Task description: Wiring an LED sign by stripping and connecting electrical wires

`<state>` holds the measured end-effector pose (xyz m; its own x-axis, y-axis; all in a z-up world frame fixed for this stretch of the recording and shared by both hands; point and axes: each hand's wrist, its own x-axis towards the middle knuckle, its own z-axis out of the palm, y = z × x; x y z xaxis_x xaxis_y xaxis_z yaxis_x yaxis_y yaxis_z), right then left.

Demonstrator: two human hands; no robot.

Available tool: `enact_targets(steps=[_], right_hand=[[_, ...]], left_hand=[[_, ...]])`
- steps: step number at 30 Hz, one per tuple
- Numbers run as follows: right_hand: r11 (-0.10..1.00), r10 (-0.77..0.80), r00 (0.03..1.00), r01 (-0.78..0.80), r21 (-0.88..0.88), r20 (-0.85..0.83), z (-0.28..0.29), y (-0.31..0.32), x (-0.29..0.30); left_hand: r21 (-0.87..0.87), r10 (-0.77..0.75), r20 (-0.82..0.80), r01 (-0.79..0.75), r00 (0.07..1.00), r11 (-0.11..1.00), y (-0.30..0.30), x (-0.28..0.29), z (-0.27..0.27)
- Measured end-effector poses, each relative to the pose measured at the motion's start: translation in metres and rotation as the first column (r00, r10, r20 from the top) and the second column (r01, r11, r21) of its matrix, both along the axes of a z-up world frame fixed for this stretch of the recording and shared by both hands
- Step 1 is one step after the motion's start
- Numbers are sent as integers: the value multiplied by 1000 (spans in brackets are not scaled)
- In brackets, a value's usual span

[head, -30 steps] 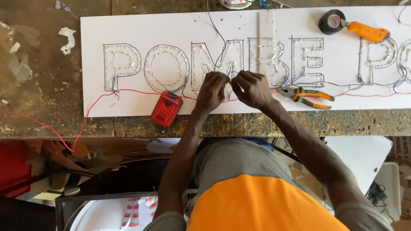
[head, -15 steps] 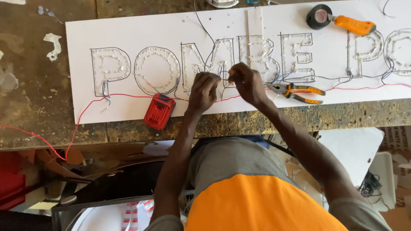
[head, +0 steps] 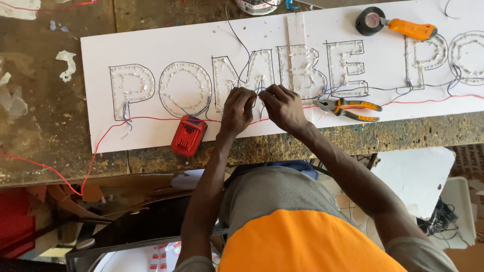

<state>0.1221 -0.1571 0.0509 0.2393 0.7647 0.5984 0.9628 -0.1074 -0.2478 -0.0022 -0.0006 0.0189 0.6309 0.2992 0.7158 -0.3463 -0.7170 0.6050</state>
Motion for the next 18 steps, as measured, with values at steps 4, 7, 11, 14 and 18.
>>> enact_targets(steps=[4, 7, 11, 14, 18], right_hand=[[996, -26, 1000, 27, -82, 5, 19, 0, -3], [984, -32, 994, 13, -177, -101, 19, -2, 7], [863, -115, 594, -338, -377, -796, 12, 1, 35], [854, -132, 421, -411, -319, -897, 14, -7, 38], [970, -65, 836, -77, -232, -546, 75, -40, 4]], left_hand=[[35, -4, 11, 4, 1000, 999, 1, 0, 0], [109, -20, 8, 19, 1000, 994, 1, 1, -5], [171, -28, -33, 33, 999, 985, 1, -1, -10], [209, -22, -41, 30, 999, 977, -1, 0, -7], [189, 54, -59, -42, 997, 981, -3, -3, 1]])
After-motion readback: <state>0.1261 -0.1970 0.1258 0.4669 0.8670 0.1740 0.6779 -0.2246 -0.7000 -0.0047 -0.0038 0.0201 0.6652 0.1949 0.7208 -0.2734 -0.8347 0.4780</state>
